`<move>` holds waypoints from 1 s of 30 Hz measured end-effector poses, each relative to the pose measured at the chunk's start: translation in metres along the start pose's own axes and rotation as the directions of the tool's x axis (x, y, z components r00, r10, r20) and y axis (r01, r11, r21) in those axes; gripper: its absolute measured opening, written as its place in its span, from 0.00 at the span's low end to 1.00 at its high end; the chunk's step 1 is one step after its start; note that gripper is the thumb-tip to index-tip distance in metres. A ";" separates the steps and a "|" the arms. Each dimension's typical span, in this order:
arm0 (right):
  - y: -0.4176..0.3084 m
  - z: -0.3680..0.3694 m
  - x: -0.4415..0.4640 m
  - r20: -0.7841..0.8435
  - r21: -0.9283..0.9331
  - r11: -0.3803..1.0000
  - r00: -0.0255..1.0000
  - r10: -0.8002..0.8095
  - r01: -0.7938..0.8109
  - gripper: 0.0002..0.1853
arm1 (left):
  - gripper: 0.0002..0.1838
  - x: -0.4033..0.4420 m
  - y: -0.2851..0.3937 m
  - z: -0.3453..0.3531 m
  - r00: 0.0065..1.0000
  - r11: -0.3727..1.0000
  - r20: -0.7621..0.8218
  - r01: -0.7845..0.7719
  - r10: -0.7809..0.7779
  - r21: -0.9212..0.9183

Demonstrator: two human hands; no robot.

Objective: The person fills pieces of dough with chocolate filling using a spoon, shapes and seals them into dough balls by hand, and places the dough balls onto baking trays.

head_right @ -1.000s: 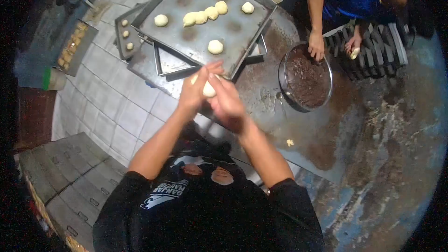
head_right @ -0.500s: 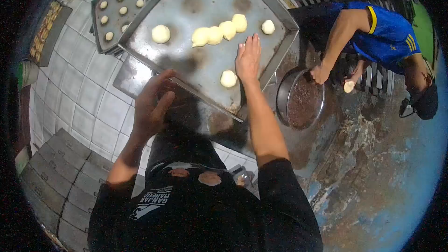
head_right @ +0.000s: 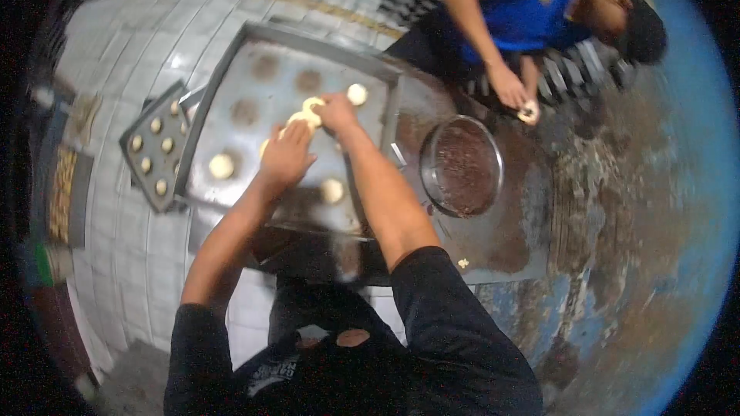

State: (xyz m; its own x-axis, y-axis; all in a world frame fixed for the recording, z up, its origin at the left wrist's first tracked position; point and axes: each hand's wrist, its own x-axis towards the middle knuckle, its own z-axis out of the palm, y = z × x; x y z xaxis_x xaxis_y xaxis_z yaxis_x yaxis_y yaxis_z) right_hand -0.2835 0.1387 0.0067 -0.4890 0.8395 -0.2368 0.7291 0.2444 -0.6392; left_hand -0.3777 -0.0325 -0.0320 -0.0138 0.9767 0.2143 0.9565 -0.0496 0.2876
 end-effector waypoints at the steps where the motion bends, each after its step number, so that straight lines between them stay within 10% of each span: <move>1: -0.004 -0.018 -0.008 -0.077 0.025 0.999 0.997 -0.030 0.032 0.17 | 0.39 0.006 -0.002 0.007 0.994 0.997 0.072 0.077 -0.079 0.030; 4: -0.014 -0.078 -0.073 -0.284 0.070 0.993 0.956 -0.073 0.097 0.17 | 0.37 0.019 0.022 -0.026 0.987 0.989 0.131 0.074 -0.091 0.131; 6: -0.010 -0.101 -0.130 -0.536 -0.137 0.926 0.760 -0.368 0.352 0.17 | 0.32 0.025 0.048 -0.047 0.960 0.919 0.170 0.267 -0.225 -0.289; 9: 0.000 -0.110 -0.234 -0.390 -0.038 0.908 0.830 -0.398 0.417 0.17 | 0.25 -0.004 0.161 -0.071 0.924 0.213 0.057 0.147 -0.379 -0.966; 12: 0.022 -0.119 -0.314 -0.539 0.056 0.879 0.755 -0.373 0.474 0.16 | 0.20 -0.036 0.252 -0.063 0.870 -0.398 0.277 0.104 -0.407 -0.912; 13: 0.040 -0.120 -0.336 -0.598 0.091 0.879 0.732 -0.328 0.468 0.15 | 0.20 -0.043 0.272 -0.053 0.871 -0.387 0.281 0.116 -0.403 -0.915; 15: 0.087 -0.117 -0.381 -0.572 0.113 0.892 0.763 -0.301 0.437 0.15 | 0.18 -0.074 0.312 -0.021 0.880 0.081 0.176 0.235 -0.442 -0.969; 17: 0.141 -0.112 -0.424 -0.329 0.340 0.908 0.936 -0.128 0.244 0.15 | 0.18 -0.103 0.354 0.007 0.862 0.127 0.207 0.295 -0.462 -0.947; 19: 0.206 -0.086 -0.449 -0.241 0.766 0.621 0.970 0.038 0.166 0.17 | 0.18 -0.120 0.396 0.024 0.842 0.180 0.213 0.339 -0.496 -0.923; 21: 0.233 -0.078 -0.485 -0.230 0.873 0.470 0.960 0.160 0.131 0.18 | 0.19 -0.135 0.437 0.039 0.775 -0.212 0.451 0.399 -0.442 -0.892; 24: 0.245 -0.095 -0.531 -0.210 0.929 0.352 0.948 0.237 0.118 0.18 | 0.18 -0.151 0.478 0.026 0.855 0.040 0.357 0.400 -0.375 -0.916; 28: 0.283 -0.103 -0.539 -0.274 0.902 0.396 0.938 0.211 0.174 0.20 | 0.30 -0.183 0.471 0.084 0.701 -0.263 0.490 0.415 -0.518 -0.871; 30: 0.302 -0.090 -0.536 -0.406 0.472 0.879 0.902 0.146 0.070 0.14 | 0.33 -0.211 0.459 0.085 0.624 0.010 0.680 0.740 -0.386 -0.673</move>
State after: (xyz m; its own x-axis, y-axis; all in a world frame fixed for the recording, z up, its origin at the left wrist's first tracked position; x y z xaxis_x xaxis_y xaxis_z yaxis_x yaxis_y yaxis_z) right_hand 0.2416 -0.1936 0.0060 -0.1400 0.9901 -0.0098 0.3807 0.0447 -0.9236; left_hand 0.0891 -0.2437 -0.0248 -0.1795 0.7703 -0.6119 -0.1970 0.5812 0.7895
